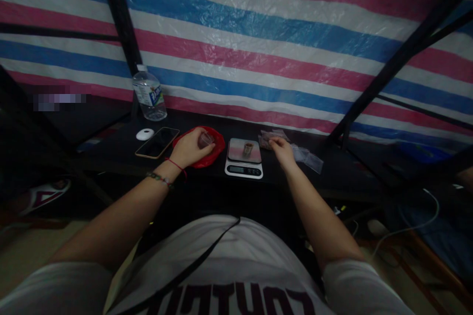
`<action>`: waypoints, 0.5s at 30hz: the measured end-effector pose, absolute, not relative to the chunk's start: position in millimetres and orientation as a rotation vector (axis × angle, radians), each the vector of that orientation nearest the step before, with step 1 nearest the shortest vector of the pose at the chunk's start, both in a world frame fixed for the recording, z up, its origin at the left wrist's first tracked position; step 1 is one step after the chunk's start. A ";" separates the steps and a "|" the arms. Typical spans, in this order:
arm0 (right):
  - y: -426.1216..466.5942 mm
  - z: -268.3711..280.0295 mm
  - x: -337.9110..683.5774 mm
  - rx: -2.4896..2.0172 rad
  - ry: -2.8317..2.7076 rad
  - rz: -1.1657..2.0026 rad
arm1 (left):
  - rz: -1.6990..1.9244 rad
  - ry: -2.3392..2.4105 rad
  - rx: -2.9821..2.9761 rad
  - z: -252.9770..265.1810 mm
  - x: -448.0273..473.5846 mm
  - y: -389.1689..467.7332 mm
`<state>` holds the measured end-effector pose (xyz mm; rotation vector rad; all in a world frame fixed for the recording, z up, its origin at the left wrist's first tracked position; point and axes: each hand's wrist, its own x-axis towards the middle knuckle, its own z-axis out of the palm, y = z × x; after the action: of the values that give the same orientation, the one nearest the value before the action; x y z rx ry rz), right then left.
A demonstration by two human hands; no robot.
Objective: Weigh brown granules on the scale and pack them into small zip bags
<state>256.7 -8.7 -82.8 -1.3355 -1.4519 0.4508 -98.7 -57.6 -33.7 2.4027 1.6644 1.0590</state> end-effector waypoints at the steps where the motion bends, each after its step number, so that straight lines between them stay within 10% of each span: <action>1: -9.5 -82.9 263.3 -1.383 -1.432 0.441 | 1.061 1.663 2.405 -34.2 -98.6 -57.7; 15: -12.2 -105.0 279.0 -1.645 -1.491 0.648 | 1.009 1.657 2.378 -39.0 -93.4 -57.6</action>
<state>279.0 -12.2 -105.0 -1.6454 -1.4906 0.6483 -93.4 -57.6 -39.0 2.3775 1.6574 1.0092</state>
